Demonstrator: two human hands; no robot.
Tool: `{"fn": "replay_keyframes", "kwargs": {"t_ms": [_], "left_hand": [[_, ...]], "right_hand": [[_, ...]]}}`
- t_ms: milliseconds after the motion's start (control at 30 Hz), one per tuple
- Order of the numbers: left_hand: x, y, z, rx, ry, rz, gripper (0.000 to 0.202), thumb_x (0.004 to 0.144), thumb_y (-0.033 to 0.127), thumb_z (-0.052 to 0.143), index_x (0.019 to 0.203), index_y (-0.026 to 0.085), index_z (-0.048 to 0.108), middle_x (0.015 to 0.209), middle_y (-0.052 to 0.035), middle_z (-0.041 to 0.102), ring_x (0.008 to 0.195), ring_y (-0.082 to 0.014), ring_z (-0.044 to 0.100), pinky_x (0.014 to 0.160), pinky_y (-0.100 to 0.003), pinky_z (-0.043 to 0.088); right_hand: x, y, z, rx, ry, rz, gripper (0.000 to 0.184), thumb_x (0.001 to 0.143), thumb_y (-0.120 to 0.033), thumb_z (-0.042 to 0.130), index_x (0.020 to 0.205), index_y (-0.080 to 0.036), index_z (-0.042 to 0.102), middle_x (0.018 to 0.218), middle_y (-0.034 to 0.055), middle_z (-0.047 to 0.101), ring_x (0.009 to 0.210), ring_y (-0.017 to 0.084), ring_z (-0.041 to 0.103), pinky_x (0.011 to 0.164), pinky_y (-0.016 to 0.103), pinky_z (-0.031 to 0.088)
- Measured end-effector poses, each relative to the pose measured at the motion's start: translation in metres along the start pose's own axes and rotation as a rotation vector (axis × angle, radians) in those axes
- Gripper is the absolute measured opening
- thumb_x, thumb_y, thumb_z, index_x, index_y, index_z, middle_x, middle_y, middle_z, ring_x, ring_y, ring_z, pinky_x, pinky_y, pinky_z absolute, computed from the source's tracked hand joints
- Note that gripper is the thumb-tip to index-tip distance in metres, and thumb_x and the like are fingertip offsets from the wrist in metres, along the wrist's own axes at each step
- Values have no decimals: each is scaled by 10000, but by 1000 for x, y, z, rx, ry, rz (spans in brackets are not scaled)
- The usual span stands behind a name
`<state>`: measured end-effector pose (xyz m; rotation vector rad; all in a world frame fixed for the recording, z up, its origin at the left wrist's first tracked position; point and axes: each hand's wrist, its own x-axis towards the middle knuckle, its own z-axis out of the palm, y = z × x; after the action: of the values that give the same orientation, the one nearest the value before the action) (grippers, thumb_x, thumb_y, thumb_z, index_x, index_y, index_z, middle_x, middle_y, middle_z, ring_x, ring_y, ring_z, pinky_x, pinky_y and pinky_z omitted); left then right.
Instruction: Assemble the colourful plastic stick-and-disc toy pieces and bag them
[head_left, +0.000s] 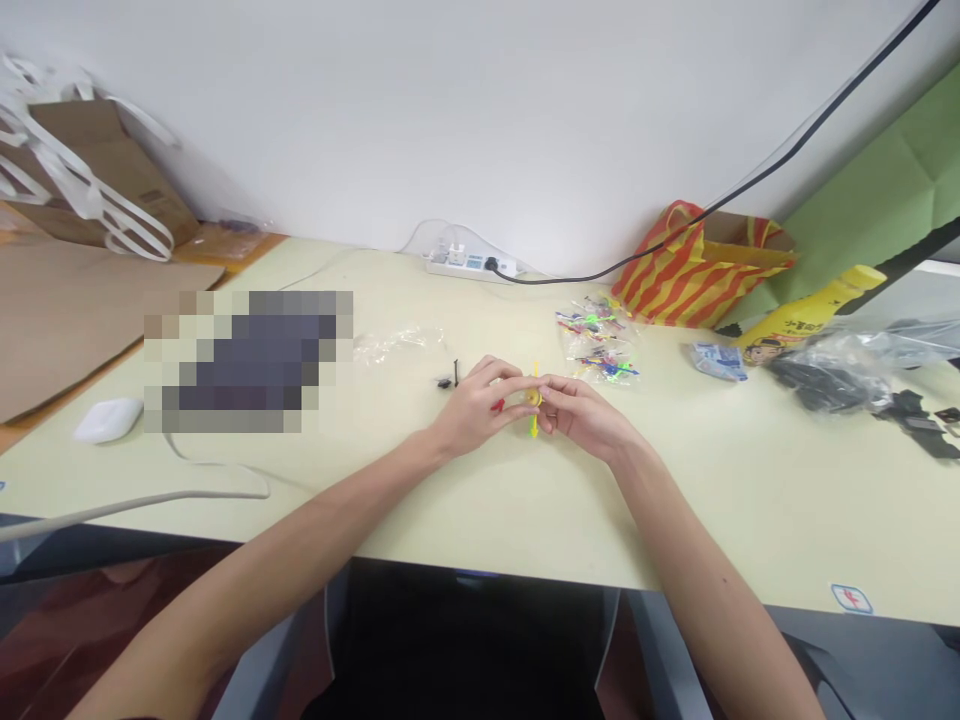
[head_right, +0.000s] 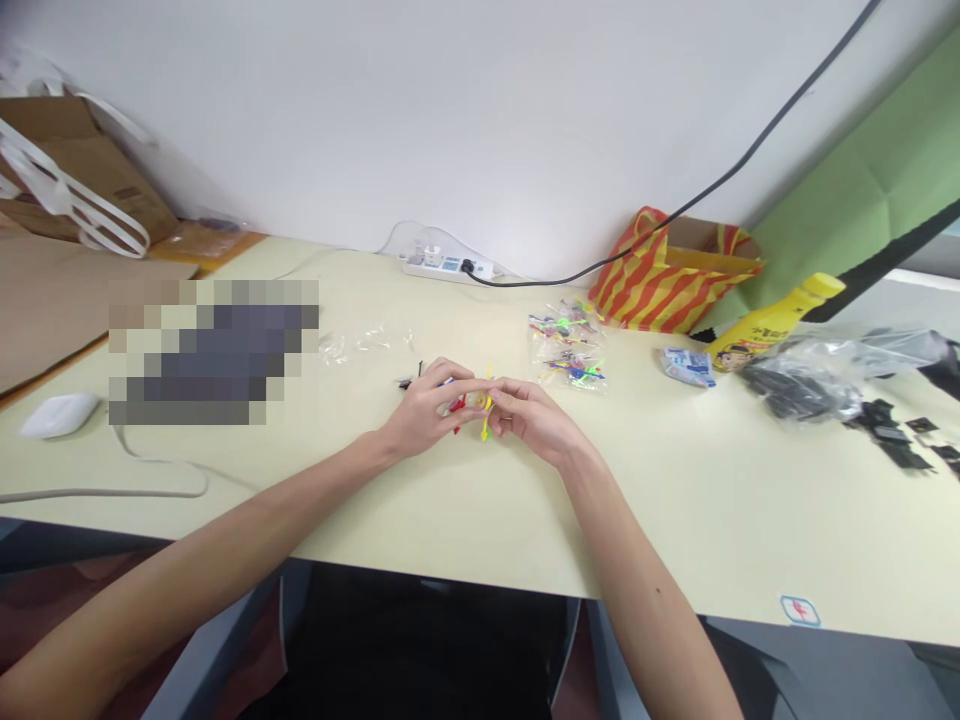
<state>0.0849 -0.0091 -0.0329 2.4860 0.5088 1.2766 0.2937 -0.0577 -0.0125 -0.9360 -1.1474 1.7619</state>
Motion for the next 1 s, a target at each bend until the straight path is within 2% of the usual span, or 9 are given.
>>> {"fn": "replay_keyframes", "kwargs": {"t_ms": [233,400,600,800,1000], "left_hand": [[2,3,0,-42,-33,-41,268,963,274,667,1223,212,684,1041,-77,737,987,-202,658,920,-392,547],[-1,3,-1,-92,-65,-111,253,964,283,654,1199,192,667,995,-64,724,882,-159,675,841,-316,556],[1,9,-3,-138,-53,-152,126,936,252,662,1030,170,648,971,-52,708,803,-125,651,754,-260,530],[4,9,-4,-172,-25,-117,185,920,217,670,1098,176,700,993,-73,734,882,-150,689,818,-291,561],[6,10,-6,-258,23,-112,181,915,271,716,1067,185,763,949,-78,777,788,-139,712,720,-262,572]], "right_hand": [[0,-1,4,0,52,-26,331,840,-454,814,871,-203,601,675,-42,545,594,116,521,590,259,376],[0,-2,5,-38,38,-57,331,846,-460,804,870,-200,601,765,-18,581,598,106,499,589,262,364],[-1,-2,4,-80,21,-94,345,823,-455,824,910,-207,601,802,-23,583,609,103,506,606,268,379],[-2,-4,7,-128,31,-121,335,823,-455,820,905,-208,609,781,-26,577,596,106,492,591,273,374],[-3,-6,9,-63,1,-100,320,818,-428,825,895,-220,595,750,-36,542,578,101,456,568,266,332]]}}
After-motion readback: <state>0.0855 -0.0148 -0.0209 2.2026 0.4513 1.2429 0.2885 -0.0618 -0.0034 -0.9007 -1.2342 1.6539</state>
